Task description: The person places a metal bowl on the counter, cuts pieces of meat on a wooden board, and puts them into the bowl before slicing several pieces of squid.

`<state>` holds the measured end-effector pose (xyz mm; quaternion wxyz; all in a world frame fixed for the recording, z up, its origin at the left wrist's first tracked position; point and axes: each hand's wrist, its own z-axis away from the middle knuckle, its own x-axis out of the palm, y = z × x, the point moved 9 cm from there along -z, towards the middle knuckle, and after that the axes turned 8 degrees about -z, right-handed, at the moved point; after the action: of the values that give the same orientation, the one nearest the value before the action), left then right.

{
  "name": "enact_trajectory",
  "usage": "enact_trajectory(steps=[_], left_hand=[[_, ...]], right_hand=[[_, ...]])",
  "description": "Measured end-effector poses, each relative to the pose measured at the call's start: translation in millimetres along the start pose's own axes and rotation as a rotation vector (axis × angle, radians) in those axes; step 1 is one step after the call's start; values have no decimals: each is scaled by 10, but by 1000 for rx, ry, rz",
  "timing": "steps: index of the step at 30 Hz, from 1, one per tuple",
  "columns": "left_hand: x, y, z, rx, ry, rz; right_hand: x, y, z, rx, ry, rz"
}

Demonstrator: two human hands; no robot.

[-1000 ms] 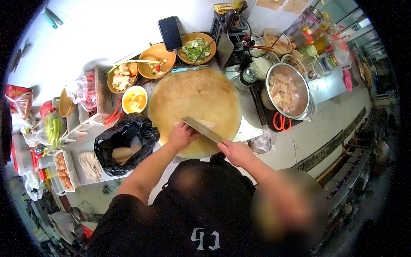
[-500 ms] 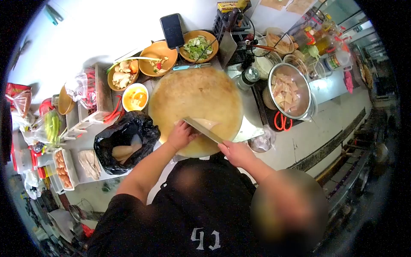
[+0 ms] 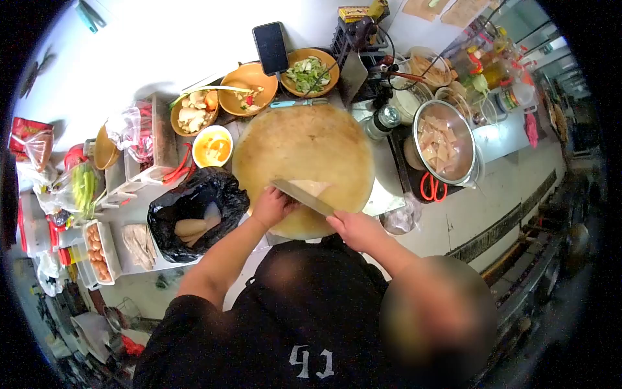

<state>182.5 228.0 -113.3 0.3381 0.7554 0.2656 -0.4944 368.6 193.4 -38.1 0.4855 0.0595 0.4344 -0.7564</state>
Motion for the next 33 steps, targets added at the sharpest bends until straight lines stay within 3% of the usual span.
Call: enact_trajectory(steps=[3, 6, 9, 19, 21, 28, 30, 33], left_hand=[[28, -86, 13, -149, -102, 140], [44, -111, 42, -38, -52, 8], [-109, -133, 82, -153, -96, 59], [-64, -188, 170, -86, -68, -62], [-70, -215, 201, -202, -136, 97], [-106, -282, 240, -244, -111, 64], [-49, -321, 283, -314, -180, 178], [-112, -342, 274, -293, -127, 152]], right_hand=[[68, 52, 72, 48, -16, 29], [85, 32, -119, -43, 39, 40], [43, -40, -48, -60, -1, 28], [78, -95, -97, -63, -30, 17], [135, -42, -62, -59, -11, 25], [97, -207, -149, -79, -53, 61], [170, -167, -134, -75, -70, 65], [232, -198, -238, -87, 12, 94]])
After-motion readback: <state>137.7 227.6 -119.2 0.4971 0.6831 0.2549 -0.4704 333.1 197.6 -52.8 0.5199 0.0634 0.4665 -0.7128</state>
